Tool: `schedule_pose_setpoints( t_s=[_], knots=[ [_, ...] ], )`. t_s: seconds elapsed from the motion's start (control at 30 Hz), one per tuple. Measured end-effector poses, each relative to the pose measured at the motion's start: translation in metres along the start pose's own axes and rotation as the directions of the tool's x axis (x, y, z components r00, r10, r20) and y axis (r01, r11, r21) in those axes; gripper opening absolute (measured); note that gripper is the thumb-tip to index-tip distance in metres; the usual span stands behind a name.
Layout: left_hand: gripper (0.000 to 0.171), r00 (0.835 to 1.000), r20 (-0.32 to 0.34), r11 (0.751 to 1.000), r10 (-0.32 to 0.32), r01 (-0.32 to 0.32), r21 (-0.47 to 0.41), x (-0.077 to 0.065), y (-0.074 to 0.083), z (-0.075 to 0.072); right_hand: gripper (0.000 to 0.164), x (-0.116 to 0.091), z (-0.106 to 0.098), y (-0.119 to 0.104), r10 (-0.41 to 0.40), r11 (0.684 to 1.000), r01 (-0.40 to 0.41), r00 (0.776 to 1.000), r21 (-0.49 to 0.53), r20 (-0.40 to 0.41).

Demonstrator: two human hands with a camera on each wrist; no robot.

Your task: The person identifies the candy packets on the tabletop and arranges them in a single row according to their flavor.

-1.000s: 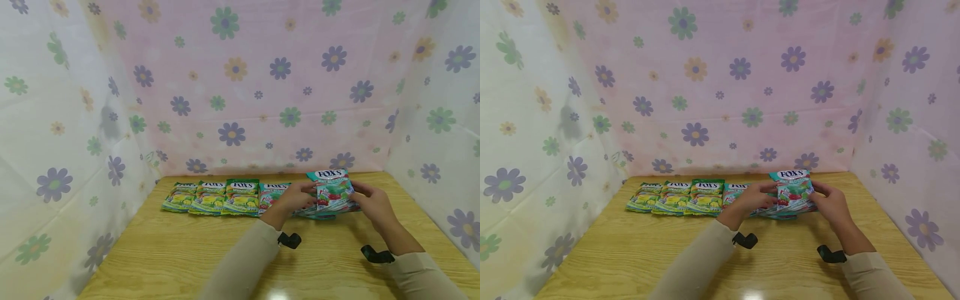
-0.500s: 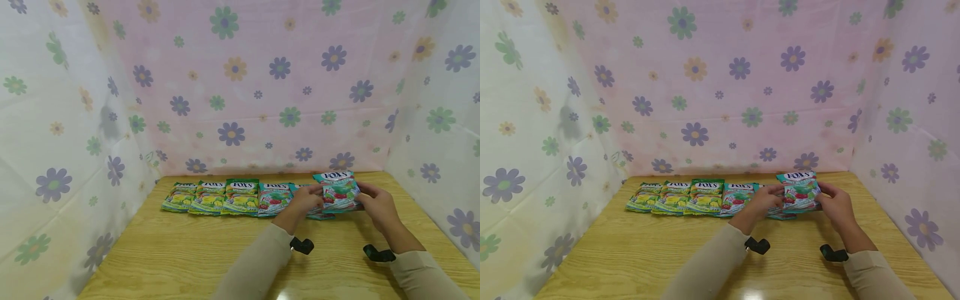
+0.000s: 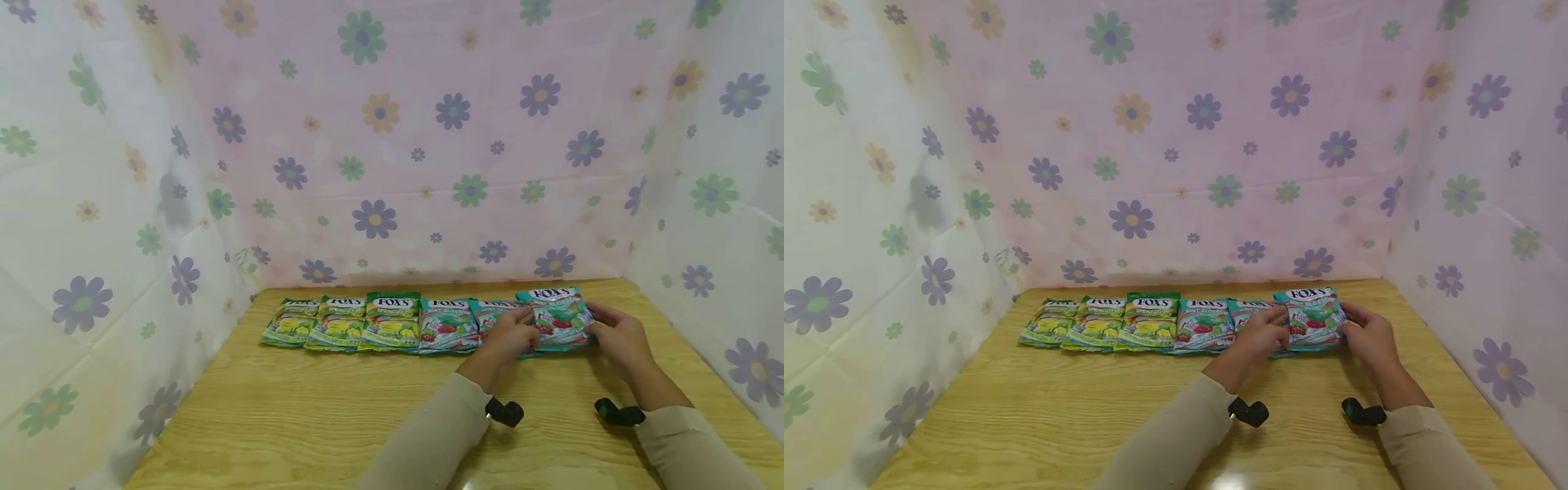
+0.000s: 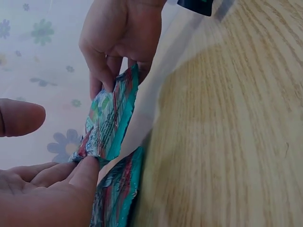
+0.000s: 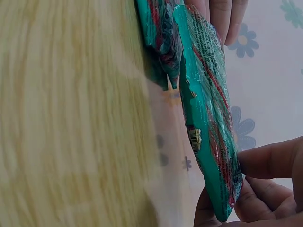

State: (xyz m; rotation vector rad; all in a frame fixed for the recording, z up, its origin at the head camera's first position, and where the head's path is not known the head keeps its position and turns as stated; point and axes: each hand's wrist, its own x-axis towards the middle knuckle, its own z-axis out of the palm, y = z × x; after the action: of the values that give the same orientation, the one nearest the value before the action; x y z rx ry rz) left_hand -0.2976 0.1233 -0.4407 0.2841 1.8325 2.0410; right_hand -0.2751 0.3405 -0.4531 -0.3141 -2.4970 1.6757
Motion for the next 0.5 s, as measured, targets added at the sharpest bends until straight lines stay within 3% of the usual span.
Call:
schedule_pose_setpoints(
  t_s=[0.2, 0.5],
  knots=[
    [0.076, 1.0, -0.004, 1.0, -0.009, 0.009, 0.024, -0.0005, -0.0033, 0.0037, 0.057, 0.0015, -0.0005, 0.0056, -0.015, 1.0, 0.015, 1.0, 0.0, 0.019],
    [0.076, 1.0, 0.002, 0.997, -0.011, 0.011, 0.073, -0.0028, -0.0044, 0.0082, 0.06, 0.0042, -0.0029, 0.0103, 0.08, 0.997, -0.08, 0.996, 0.008, 0.033]
  ],
)
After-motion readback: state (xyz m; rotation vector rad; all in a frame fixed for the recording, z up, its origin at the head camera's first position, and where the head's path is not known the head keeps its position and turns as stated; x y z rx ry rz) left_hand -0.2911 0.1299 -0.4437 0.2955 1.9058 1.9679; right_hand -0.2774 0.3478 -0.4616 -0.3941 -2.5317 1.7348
